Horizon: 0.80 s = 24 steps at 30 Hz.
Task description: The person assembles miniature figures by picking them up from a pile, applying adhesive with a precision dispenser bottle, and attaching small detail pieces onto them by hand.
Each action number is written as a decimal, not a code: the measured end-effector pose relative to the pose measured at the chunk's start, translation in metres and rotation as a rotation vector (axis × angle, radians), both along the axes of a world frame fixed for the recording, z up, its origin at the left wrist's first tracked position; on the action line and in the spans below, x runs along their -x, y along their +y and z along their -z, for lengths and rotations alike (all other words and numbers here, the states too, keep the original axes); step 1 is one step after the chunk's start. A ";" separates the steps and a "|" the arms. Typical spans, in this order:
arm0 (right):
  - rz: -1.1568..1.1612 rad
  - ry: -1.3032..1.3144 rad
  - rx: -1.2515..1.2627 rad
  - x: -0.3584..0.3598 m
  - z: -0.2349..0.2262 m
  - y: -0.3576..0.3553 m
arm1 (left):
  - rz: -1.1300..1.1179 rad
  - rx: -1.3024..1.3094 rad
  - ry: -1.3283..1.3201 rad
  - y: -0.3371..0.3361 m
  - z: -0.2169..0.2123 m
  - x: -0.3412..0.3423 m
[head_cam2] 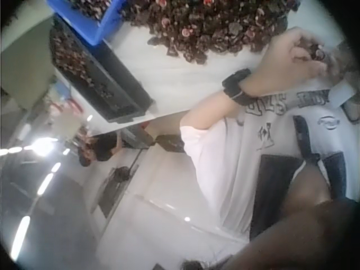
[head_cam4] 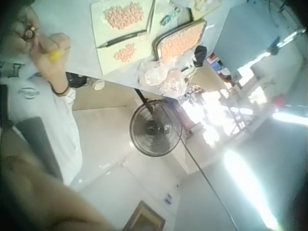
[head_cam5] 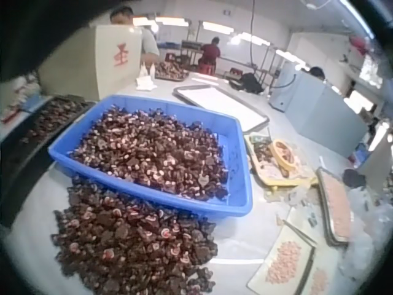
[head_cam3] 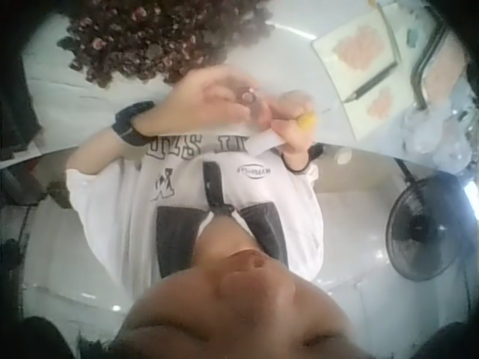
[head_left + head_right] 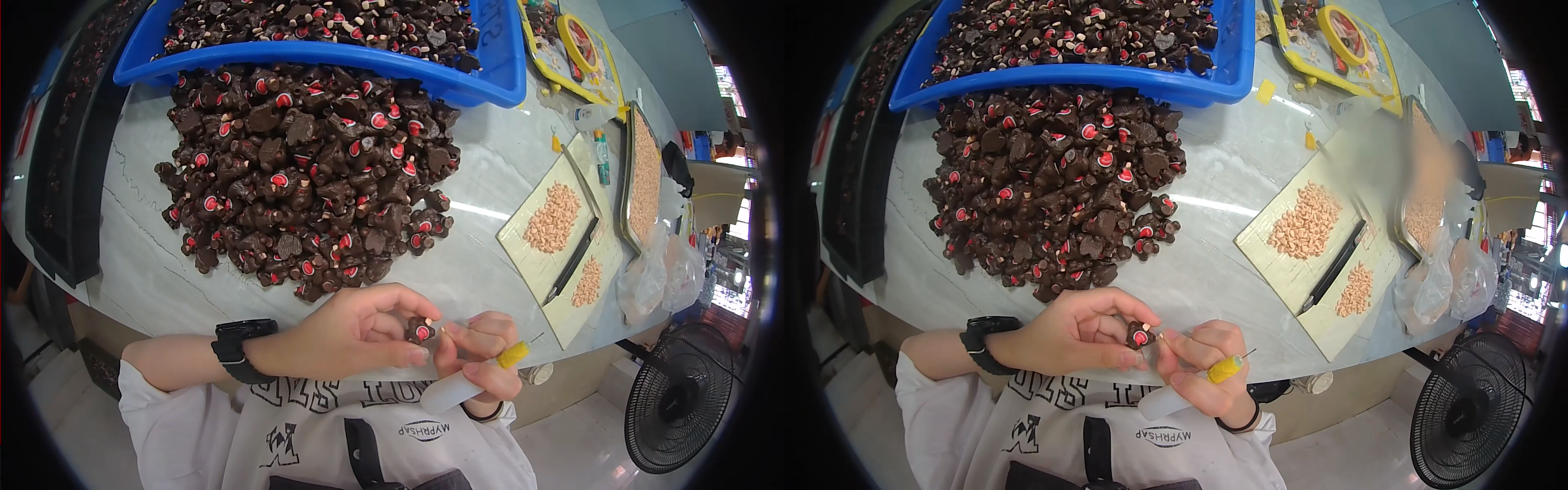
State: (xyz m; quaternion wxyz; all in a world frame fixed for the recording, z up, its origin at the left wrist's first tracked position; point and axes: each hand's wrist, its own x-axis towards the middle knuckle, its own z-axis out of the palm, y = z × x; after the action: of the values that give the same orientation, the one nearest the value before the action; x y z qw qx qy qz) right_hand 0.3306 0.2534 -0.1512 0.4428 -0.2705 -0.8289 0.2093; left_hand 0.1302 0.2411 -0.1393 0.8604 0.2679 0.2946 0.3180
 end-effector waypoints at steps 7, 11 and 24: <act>-0.009 0.022 -0.007 0.000 -0.001 0.000 | 0.018 -0.030 0.027 -0.001 0.001 0.001; -0.045 0.008 -0.002 0.001 0.000 0.001 | -0.009 -0.012 0.000 -0.001 0.001 0.000; -0.132 0.034 0.136 0.003 0.001 -0.001 | -0.114 -0.017 -0.008 -0.010 0.000 0.000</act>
State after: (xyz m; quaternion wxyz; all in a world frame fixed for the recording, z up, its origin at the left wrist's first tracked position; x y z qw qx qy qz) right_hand 0.3277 0.2527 -0.1518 0.4226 -0.2411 -0.8211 0.2985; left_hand 0.1299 0.2310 -0.1395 0.8396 0.2569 0.3033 0.3702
